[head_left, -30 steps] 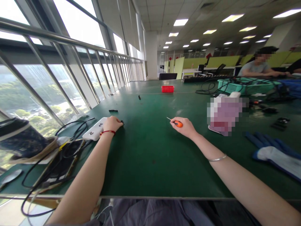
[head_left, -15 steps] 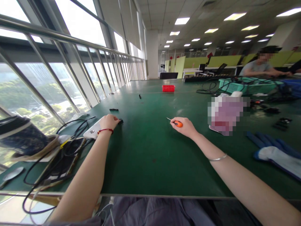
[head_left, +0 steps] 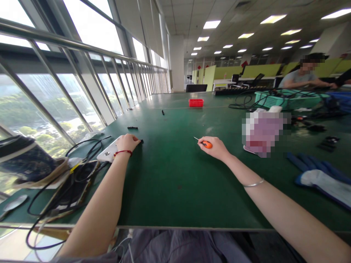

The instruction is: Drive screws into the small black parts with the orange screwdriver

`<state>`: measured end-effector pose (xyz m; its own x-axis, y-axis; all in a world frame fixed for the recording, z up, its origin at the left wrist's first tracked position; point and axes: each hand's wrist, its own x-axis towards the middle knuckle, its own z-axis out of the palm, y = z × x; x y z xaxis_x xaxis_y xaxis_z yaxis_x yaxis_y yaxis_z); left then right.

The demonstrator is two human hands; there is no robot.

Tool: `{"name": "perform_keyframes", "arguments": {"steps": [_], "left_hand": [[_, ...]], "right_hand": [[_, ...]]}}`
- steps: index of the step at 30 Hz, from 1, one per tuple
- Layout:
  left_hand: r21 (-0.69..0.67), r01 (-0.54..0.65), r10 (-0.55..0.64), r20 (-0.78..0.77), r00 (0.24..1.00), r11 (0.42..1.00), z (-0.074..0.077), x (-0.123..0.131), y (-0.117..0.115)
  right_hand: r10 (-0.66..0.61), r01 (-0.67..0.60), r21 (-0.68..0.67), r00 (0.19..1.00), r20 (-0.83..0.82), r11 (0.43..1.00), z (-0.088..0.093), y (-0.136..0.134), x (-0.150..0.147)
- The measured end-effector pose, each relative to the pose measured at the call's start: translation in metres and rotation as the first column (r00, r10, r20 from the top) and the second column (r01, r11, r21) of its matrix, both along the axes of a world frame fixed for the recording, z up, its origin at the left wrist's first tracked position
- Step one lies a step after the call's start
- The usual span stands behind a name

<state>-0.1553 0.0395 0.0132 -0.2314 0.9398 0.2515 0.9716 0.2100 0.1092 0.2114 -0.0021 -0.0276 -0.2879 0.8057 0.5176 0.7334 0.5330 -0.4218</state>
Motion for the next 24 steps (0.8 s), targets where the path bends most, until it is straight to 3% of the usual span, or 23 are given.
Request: {"name": "perform_keyframes", "arguments": {"steps": [6, 11, 15, 17, 20, 22, 24], "left_hand": [[0.034, -0.013, 0.013, -0.008, 1.000, 0.999, -0.001, 0.006, -0.004], [0.029, 0.010, -0.009, -0.030, 1.000, 1.000, -0.002, 0.003, -0.003], [0.029, 0.177, -0.179, 0.166, 0.970, 0.984, -0.011, 0.019, 0.004], [0.083, 0.364, -0.372, 0.288, 0.882, 0.928, -0.018, 0.045, 0.004], [0.181, 0.602, -0.613, 0.430, 0.663, 0.778, -0.029, 0.100, -0.005], [0.224, 0.684, -0.695, 0.455, 0.557, 0.695, -0.037, 0.132, -0.014], [0.258, 0.718, -0.736, 0.458, 0.498, 0.646, -0.043, 0.153, -0.023]], "right_hand": [[-0.015, 0.015, 0.021, 1.000, -0.006, 1.000, 0.002, -0.002, -0.001], [-0.117, 0.125, 0.058, 0.985, -0.126, 0.990, 0.010, -0.007, -0.005], [-0.178, 0.221, 0.092, 0.923, -0.340, 0.971, 0.023, -0.012, -0.011], [-0.127, 0.206, 0.125, 0.878, -0.461, 0.971, 0.031, -0.016, -0.014], [-0.027, 0.169, 0.211, 0.838, -0.545, 0.963, 0.042, -0.024, -0.017], [-0.013, 0.189, 0.256, 0.827, -0.562, 0.948, 0.048, -0.030, -0.018], [0.007, 0.186, 0.286, 0.828, -0.560, 0.940, 0.052, -0.035, -0.020]]}}
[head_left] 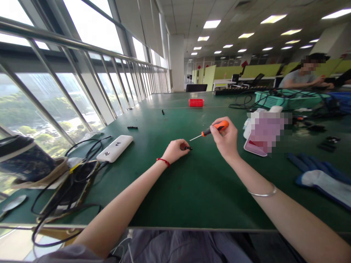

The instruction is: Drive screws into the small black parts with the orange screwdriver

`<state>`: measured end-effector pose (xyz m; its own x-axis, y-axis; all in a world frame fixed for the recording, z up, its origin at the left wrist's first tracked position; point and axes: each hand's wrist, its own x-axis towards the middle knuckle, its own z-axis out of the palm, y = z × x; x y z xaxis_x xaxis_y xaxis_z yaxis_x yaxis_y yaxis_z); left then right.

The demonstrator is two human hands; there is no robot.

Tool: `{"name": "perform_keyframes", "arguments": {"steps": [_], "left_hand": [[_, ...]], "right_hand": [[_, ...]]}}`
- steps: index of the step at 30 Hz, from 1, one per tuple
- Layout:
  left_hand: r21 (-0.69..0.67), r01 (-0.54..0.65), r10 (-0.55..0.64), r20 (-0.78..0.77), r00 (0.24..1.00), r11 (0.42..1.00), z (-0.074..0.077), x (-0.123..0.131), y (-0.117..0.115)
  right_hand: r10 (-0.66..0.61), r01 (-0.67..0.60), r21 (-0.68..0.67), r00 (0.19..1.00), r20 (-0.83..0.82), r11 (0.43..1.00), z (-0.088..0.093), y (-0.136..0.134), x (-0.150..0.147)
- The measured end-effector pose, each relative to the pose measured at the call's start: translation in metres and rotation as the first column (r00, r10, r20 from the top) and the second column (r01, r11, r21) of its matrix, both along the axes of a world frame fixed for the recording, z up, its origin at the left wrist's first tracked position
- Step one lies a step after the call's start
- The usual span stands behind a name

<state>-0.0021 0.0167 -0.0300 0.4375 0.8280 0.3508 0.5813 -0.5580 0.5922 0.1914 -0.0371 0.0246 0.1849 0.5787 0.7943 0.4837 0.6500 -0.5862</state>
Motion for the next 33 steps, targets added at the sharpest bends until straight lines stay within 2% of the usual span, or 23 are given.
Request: {"name": "perform_keyframes", "arguments": {"steps": [3, 9, 23, 28, 33], "left_hand": [[-0.023, 0.008, -0.007, 0.041, 0.999, 1.000, -0.0058, 0.0094, -0.0068], [-0.070, -0.003, 0.008, 0.073, 0.997, 0.998, -0.0050, 0.0052, -0.0077], [-0.073, -0.030, 0.035, 0.072, 0.997, 0.997, -0.0028, 0.0060, -0.0093], [-0.051, -0.030, 0.034, 0.067, 0.997, 0.998, -0.0034, 0.0061, -0.0095], [-0.059, -0.028, 0.031, 0.061, 0.998, 0.998, -0.0036, 0.0066, -0.0093]], "right_hand": [[0.041, -0.041, -0.009, 0.998, 0.053, 0.999, 0.0010, -0.0056, -0.0039], [0.040, -0.029, -0.075, 0.988, 0.149, 0.997, -0.0039, -0.0070, -0.0093], [0.064, -0.048, -0.107, 0.986, 0.157, 0.993, -0.0067, -0.0033, -0.0080], [0.025, -0.002, -0.140, 0.987, 0.159, 0.990, -0.0039, -0.0044, -0.0081], [0.086, -0.067, -0.141, 0.987, 0.136, 0.988, -0.0032, -0.0089, -0.0099]]}}
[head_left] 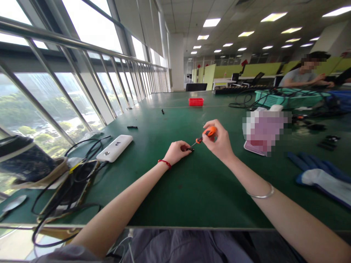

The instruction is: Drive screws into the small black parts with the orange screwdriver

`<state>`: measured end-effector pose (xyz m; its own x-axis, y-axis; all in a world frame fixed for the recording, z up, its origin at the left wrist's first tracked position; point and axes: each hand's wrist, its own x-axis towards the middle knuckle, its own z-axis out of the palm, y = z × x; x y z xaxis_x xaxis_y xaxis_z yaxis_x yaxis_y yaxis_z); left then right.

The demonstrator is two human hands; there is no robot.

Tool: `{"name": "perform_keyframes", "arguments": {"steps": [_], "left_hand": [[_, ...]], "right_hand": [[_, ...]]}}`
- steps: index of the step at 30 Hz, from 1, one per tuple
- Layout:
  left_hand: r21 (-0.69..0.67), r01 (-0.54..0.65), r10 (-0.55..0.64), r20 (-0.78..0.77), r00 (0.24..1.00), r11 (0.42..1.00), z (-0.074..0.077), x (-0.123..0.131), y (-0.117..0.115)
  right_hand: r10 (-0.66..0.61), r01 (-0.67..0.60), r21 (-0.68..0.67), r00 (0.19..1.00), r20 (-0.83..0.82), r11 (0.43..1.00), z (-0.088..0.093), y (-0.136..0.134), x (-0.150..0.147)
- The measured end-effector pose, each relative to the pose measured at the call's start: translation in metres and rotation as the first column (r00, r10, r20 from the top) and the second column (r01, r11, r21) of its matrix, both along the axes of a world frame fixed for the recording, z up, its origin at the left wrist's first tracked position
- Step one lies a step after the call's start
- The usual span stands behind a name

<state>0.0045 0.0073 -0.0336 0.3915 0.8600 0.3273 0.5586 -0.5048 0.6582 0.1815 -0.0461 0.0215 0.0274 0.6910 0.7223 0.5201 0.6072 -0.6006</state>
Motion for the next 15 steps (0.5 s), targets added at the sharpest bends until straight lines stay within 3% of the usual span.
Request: {"name": "perform_keyframes", "arguments": {"steps": [5, 11, 15], "left_hand": [[0.001, 0.012, -0.012, 0.001, 1.000, 1.000, -0.0009, -0.0001, 0.0012], [0.001, 0.011, -0.011, -0.003, 1.000, 1.000, -0.0013, -0.0001, 0.0012], [0.013, 0.011, -0.011, -0.017, 1.000, 1.000, -0.0007, -0.0002, 0.0008]], "right_hand": [[-0.088, 0.088, -0.055, 0.996, 0.001, 0.995, 0.0005, -0.0009, -0.0027], [0.039, -0.039, -0.012, 0.999, -0.012, 0.999, 0.0002, -0.0007, -0.0031], [-0.023, 0.023, -0.007, 0.999, 0.026, 1.000, 0.0003, -0.0034, -0.0038]]}}
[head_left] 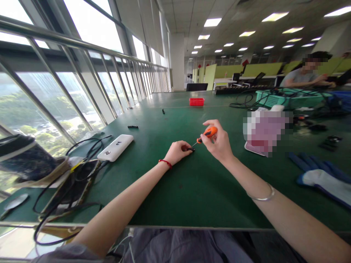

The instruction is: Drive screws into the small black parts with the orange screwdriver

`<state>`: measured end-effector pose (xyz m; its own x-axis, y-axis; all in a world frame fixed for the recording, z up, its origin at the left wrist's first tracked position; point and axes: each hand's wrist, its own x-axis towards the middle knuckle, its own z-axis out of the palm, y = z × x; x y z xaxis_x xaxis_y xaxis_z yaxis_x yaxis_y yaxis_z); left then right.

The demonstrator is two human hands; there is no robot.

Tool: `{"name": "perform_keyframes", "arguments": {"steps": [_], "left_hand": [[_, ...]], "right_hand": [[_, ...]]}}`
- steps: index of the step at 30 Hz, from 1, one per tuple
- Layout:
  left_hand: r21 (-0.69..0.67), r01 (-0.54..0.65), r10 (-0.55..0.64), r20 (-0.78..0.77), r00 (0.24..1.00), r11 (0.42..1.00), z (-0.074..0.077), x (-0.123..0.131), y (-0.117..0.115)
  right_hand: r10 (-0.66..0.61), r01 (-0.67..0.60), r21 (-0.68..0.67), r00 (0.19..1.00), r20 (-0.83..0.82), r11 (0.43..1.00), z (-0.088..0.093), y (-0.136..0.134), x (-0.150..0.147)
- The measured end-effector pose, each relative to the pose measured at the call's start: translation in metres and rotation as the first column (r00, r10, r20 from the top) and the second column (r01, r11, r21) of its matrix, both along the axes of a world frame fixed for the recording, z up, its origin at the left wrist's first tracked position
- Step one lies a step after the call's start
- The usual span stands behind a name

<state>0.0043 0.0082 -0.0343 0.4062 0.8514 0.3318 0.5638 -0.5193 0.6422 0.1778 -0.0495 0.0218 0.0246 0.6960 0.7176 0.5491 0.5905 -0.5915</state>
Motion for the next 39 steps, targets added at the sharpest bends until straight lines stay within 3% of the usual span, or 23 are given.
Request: {"name": "perform_keyframes", "arguments": {"steps": [2, 8, 13, 16, 20, 26, 33, 36, 39], "left_hand": [[0.007, 0.004, -0.004, -0.009, 1.000, 1.000, 0.0001, -0.0002, 0.0001], [0.017, 0.006, -0.006, 0.007, 1.000, 1.000, -0.0006, -0.0001, -0.0001], [0.009, 0.007, -0.007, 0.012, 1.000, 1.000, -0.0008, 0.0001, -0.0001], [0.012, 0.013, -0.013, 0.006, 1.000, 1.000, -0.0009, -0.0002, 0.0004], [0.009, 0.010, -0.010, 0.015, 1.000, 1.000, -0.0012, -0.0001, 0.0006], [-0.003, 0.006, -0.006, 0.007, 1.000, 1.000, -0.0001, 0.0004, -0.0002], [0.002, 0.003, -0.003, 0.006, 1.000, 1.000, -0.0010, 0.0004, 0.0006], [0.004, 0.008, -0.008, 0.007, 1.000, 1.000, -0.0019, -0.0001, 0.0013], [0.010, 0.009, -0.009, 0.004, 1.000, 1.000, -0.0021, -0.0004, 0.0016]], "right_hand": [[-0.031, 0.031, -0.016, 0.999, 0.010, 0.999, 0.0011, -0.0020, -0.0018], [0.074, -0.075, 0.048, 0.997, 0.018, 0.996, 0.0017, -0.0050, -0.0060], [-0.017, 0.017, 0.022, 1.000, 0.003, 1.000, -0.0001, -0.0043, -0.0062], [0.017, -0.017, -0.017, 1.000, 0.017, 1.000, -0.0003, -0.0043, -0.0065], [0.057, -0.056, 0.036, 0.998, -0.028, 0.998, -0.0015, -0.0020, -0.0054], [-0.077, 0.075, -0.046, 0.997, -0.032, 0.996, -0.0030, 0.0005, -0.0053], [0.022, -0.023, -0.005, 0.998, -0.062, 1.000, -0.0042, 0.0014, -0.0045], [-0.016, 0.012, -0.048, 0.997, -0.079, 0.999, -0.0046, 0.0023, -0.0040], [0.022, -0.030, -0.093, 0.996, -0.085, 0.995, -0.0048, 0.0025, -0.0044]]}}
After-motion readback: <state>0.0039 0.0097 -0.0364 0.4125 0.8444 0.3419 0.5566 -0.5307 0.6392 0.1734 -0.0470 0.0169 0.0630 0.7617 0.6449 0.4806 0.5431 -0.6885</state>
